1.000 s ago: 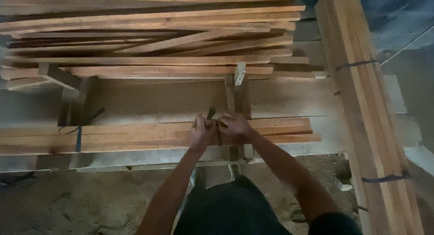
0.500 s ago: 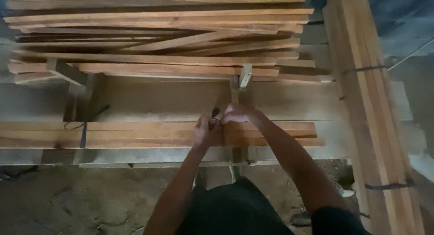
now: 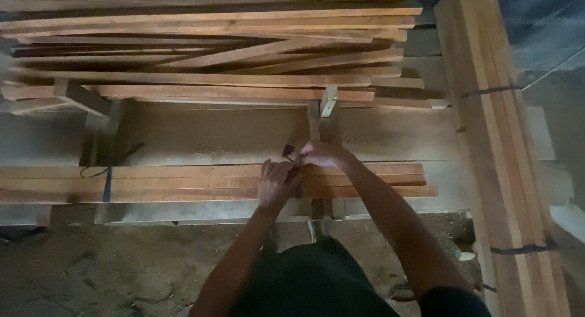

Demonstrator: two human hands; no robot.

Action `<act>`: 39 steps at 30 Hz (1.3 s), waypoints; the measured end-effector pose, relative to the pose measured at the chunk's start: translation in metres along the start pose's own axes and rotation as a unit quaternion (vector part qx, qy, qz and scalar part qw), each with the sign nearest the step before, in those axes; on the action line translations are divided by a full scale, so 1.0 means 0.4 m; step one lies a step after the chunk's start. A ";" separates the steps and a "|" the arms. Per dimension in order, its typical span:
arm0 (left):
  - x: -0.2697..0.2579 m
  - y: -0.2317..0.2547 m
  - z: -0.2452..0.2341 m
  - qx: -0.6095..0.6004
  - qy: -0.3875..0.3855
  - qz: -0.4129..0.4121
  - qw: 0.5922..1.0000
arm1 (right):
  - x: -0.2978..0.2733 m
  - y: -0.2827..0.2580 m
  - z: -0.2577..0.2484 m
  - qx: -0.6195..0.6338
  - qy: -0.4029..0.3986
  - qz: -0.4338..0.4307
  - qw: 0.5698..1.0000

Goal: Tying bundles of wood strips and arranging lumber on a storage rack.

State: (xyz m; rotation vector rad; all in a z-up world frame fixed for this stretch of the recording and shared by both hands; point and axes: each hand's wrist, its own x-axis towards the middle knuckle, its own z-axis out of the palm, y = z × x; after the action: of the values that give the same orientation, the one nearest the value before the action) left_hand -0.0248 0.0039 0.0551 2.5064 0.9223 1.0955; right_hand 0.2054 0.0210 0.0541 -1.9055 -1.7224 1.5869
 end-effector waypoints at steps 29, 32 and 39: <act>-0.017 -0.090 0.079 0.168 -0.179 0.135 0.960 | 0.008 0.069 0.059 -0.037 0.191 -0.003 0.981; 0.069 -0.011 -0.038 -0.032 -0.300 -0.092 0.949 | -0.045 0.003 0.035 -0.028 0.156 -0.014 0.987; 0.039 0.025 -0.067 -0.318 -0.205 -0.270 0.885 | -0.093 -0.054 0.030 0.081 0.164 -0.042 0.982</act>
State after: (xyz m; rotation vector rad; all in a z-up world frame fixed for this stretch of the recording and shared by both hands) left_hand -0.0317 0.0060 0.0868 1.6868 0.8681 0.5267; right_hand 0.1900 -0.0071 0.0853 -1.8621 -1.4715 1.2559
